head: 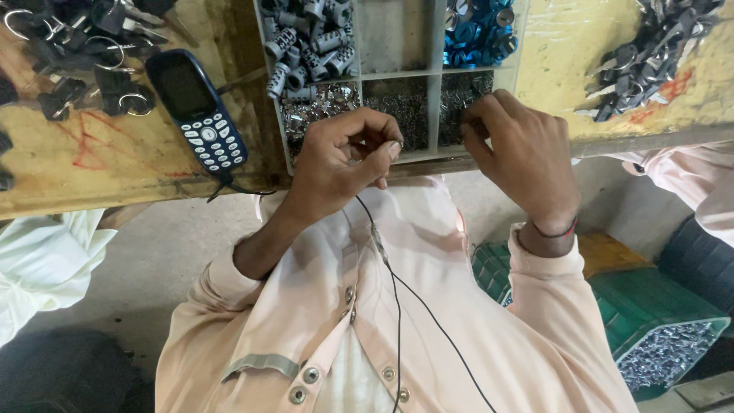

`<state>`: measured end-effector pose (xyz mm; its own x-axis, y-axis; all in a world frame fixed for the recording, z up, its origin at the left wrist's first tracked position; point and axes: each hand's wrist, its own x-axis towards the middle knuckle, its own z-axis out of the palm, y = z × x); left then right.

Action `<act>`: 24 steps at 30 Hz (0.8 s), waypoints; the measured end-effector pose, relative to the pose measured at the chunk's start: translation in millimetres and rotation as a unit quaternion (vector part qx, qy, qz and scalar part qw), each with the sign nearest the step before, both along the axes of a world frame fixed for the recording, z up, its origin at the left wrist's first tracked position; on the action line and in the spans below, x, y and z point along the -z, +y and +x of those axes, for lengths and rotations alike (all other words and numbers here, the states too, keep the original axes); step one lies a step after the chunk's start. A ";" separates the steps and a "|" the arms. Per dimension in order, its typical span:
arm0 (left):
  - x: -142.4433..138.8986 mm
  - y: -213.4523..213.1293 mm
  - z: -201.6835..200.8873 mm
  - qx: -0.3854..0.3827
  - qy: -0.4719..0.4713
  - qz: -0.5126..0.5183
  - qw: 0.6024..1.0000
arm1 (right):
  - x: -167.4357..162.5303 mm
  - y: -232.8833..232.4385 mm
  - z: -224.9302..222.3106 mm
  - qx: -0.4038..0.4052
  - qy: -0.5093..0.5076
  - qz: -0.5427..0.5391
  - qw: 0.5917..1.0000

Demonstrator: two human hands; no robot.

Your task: The person sits at a workbench assembling small parts. They pick small metal springs from a compartment tray, press each spring into a plastic component body by hand, then place the finished assembly on the table beside the tray, repeating the cycle.

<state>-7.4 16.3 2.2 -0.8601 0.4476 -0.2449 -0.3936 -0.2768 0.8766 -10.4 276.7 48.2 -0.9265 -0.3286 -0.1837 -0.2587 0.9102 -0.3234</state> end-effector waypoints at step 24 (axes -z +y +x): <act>-19.8 -1.4 14.7 0.024 -0.039 0.087 0.995 | -13.2 -53.9 30.5 0.100 -0.055 -0.405 0.907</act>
